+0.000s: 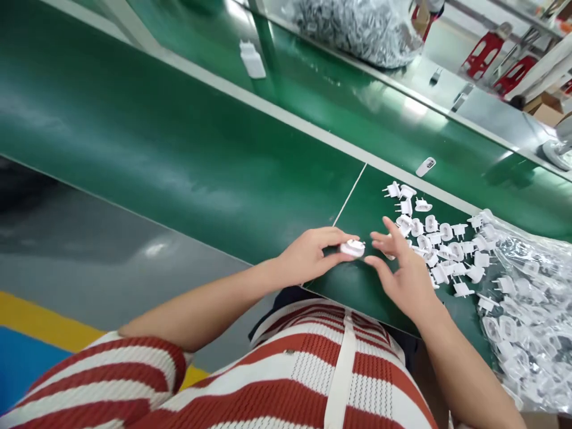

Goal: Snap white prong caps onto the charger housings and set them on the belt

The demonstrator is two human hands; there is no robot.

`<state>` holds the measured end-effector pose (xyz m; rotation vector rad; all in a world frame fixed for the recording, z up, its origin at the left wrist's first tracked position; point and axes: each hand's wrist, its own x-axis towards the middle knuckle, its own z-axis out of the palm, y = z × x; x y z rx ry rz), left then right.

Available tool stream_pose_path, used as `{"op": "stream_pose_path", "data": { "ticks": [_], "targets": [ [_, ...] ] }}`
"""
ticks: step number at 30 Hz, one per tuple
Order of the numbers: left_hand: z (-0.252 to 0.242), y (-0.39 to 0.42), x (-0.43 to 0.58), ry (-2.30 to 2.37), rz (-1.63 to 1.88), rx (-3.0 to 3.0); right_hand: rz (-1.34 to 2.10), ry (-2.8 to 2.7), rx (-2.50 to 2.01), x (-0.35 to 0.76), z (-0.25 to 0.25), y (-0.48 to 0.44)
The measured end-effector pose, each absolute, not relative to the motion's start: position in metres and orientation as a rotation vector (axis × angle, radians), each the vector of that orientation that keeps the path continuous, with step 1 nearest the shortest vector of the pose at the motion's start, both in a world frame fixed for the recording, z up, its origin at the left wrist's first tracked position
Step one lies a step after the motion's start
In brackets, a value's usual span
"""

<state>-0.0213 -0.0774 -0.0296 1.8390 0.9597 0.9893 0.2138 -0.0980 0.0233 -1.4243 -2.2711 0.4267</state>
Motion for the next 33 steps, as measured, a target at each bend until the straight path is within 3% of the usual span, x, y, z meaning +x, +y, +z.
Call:
{"op": "stream_pose_path", "data": {
  "ticks": [5, 9, 13, 21, 25, 28, 33],
  "targets": [
    [-0.008, 0.040, -0.023, 1.211, 1.136, 1.757, -0.053, -2.420, -1.482, 0.253, 0.004, -0.077],
    [-0.005, 0.152, -0.007, 1.516, 1.159, 1.644, -0.115, -2.467, -1.366, 0.259, -0.018, -0.077],
    [-0.009, 0.216, -0.001, 1.768, 1.139, 1.575, -0.283, -2.506, -1.231, 0.263, -0.036, -0.084],
    [-0.016, 0.216, 0.012, 2.052, 1.151, 1.542, -0.076, -2.428, -1.247, 0.272, -0.046, -0.077],
    [-0.020, 0.201, 0.051, 1.735, 1.226, 1.904, 0.269, -2.125, -1.381, 0.260, -0.014, -0.087],
    [-0.027, 0.198, 0.081, 1.460, 1.038, 1.982, 0.445, -1.833, -1.331, 0.250, 0.001, -0.088],
    [-0.039, 0.203, 0.106, 1.418, 0.879, 1.801, 0.364, -1.767, -1.260, 0.245, 0.005, -0.088]
  ]
}}
